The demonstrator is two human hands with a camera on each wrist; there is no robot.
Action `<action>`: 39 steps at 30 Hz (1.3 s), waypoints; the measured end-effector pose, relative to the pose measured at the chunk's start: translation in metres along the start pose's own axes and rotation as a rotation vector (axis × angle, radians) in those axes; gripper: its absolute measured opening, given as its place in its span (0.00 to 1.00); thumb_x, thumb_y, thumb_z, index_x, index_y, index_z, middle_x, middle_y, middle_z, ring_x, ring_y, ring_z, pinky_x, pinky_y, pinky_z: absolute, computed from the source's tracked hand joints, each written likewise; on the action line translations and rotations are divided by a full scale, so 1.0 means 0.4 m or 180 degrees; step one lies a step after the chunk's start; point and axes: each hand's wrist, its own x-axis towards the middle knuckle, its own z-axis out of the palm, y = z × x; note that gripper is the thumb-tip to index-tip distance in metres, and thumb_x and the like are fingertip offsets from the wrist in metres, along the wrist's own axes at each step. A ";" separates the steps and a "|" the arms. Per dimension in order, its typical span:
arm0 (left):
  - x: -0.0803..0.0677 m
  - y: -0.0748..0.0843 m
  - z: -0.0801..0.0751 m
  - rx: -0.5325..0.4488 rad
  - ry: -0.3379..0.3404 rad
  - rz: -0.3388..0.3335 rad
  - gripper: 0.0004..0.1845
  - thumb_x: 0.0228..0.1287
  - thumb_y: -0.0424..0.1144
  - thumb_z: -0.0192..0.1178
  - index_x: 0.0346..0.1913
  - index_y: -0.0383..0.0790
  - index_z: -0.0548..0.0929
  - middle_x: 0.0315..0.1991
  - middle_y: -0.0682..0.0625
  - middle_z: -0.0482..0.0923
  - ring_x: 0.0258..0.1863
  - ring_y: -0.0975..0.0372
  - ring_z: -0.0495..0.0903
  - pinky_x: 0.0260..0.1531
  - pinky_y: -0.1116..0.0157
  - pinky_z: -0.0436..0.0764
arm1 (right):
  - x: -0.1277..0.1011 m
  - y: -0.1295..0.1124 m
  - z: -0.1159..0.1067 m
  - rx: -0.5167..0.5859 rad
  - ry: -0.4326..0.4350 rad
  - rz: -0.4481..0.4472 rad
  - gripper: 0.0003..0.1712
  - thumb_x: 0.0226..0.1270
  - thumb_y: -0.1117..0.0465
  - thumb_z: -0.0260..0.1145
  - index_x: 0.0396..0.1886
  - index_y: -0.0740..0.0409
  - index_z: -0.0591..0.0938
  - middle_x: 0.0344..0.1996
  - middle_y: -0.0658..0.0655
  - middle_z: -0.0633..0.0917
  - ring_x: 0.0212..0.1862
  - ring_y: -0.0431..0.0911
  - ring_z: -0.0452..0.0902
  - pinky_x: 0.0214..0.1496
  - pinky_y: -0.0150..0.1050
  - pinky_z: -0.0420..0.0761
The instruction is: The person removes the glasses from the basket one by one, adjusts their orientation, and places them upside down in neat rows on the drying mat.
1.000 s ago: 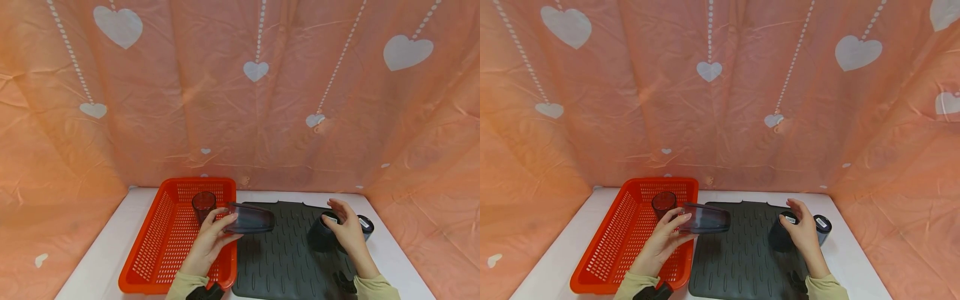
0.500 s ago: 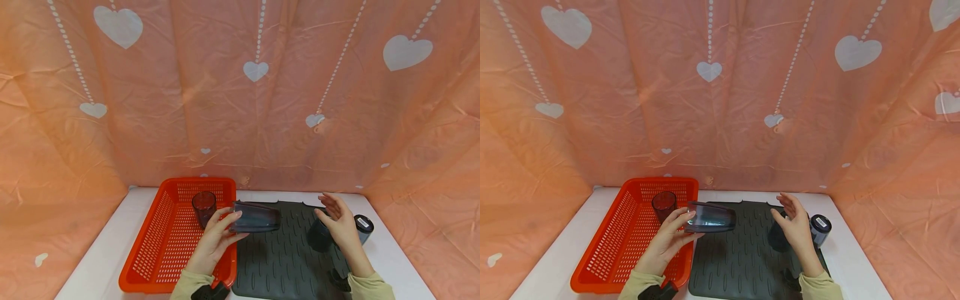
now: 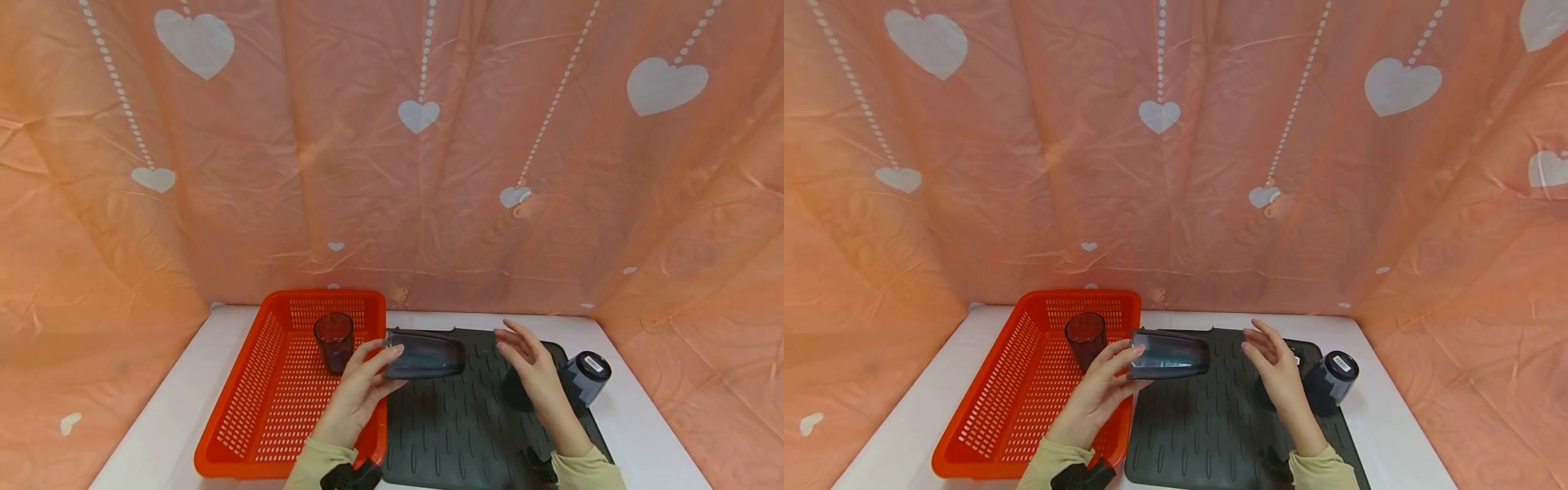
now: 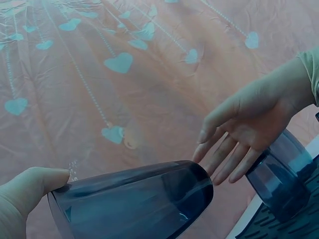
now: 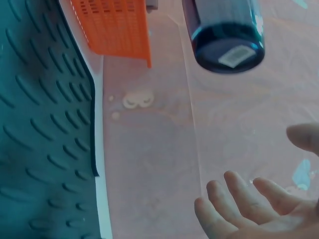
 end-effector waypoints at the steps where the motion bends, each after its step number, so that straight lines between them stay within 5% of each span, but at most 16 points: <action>1: 0.000 -0.001 0.001 0.0005 -0.0010 -0.0006 0.31 0.60 0.40 0.67 0.60 0.36 0.63 0.39 0.46 0.76 0.32 0.58 0.80 0.45 0.57 0.81 | 0.000 0.001 0.004 0.0082 -0.0036 0.0003 0.30 0.73 0.56 0.58 0.70 0.60 0.63 0.59 0.62 0.74 0.58 0.42 0.73 0.54 0.26 0.72; 8: 0.003 -0.009 0.007 0.0097 -0.0059 -0.0019 0.37 0.60 0.42 0.67 0.65 0.35 0.59 0.40 0.45 0.76 0.31 0.61 0.79 0.46 0.58 0.80 | -0.001 0.009 0.031 0.0585 -0.0384 0.0083 0.30 0.78 0.51 0.47 0.71 0.66 0.59 0.57 0.52 0.76 0.61 0.47 0.71 0.59 0.34 0.72; 15: 0.008 -0.014 0.011 0.0184 -0.0050 -0.0059 0.39 0.58 0.44 0.69 0.66 0.36 0.60 0.37 0.47 0.77 0.28 0.63 0.76 0.48 0.56 0.79 | -0.006 0.014 0.058 0.0854 -0.0515 0.0236 0.31 0.80 0.50 0.40 0.71 0.67 0.58 0.63 0.69 0.68 0.60 0.46 0.72 0.60 0.40 0.73; 20: 0.008 -0.019 0.014 0.0153 -0.0052 -0.0053 0.39 0.58 0.43 0.68 0.66 0.36 0.59 0.32 0.49 0.76 0.24 0.64 0.73 0.48 0.56 0.79 | -0.011 0.019 0.080 0.0926 -0.0494 0.0374 0.32 0.80 0.48 0.38 0.71 0.67 0.59 0.60 0.59 0.74 0.56 0.43 0.75 0.56 0.37 0.75; 30: 0.009 -0.024 0.028 0.0098 -0.0050 -0.0074 0.37 0.58 0.42 0.68 0.65 0.36 0.60 0.40 0.44 0.78 0.30 0.61 0.81 0.48 0.56 0.79 | -0.017 0.029 0.113 0.1237 -0.0442 0.0562 0.31 0.80 0.47 0.39 0.70 0.64 0.63 0.52 0.43 0.81 0.52 0.43 0.77 0.51 0.39 0.74; 39: 0.009 -0.032 0.039 0.0021 -0.0055 -0.0022 0.36 0.58 0.41 0.68 0.63 0.36 0.60 0.44 0.42 0.76 0.30 0.61 0.81 0.46 0.57 0.80 | -0.017 0.031 0.146 0.1829 -0.0296 0.0714 0.18 0.79 0.50 0.45 0.48 0.46 0.81 0.48 0.53 0.78 0.47 0.47 0.79 0.51 0.44 0.78</action>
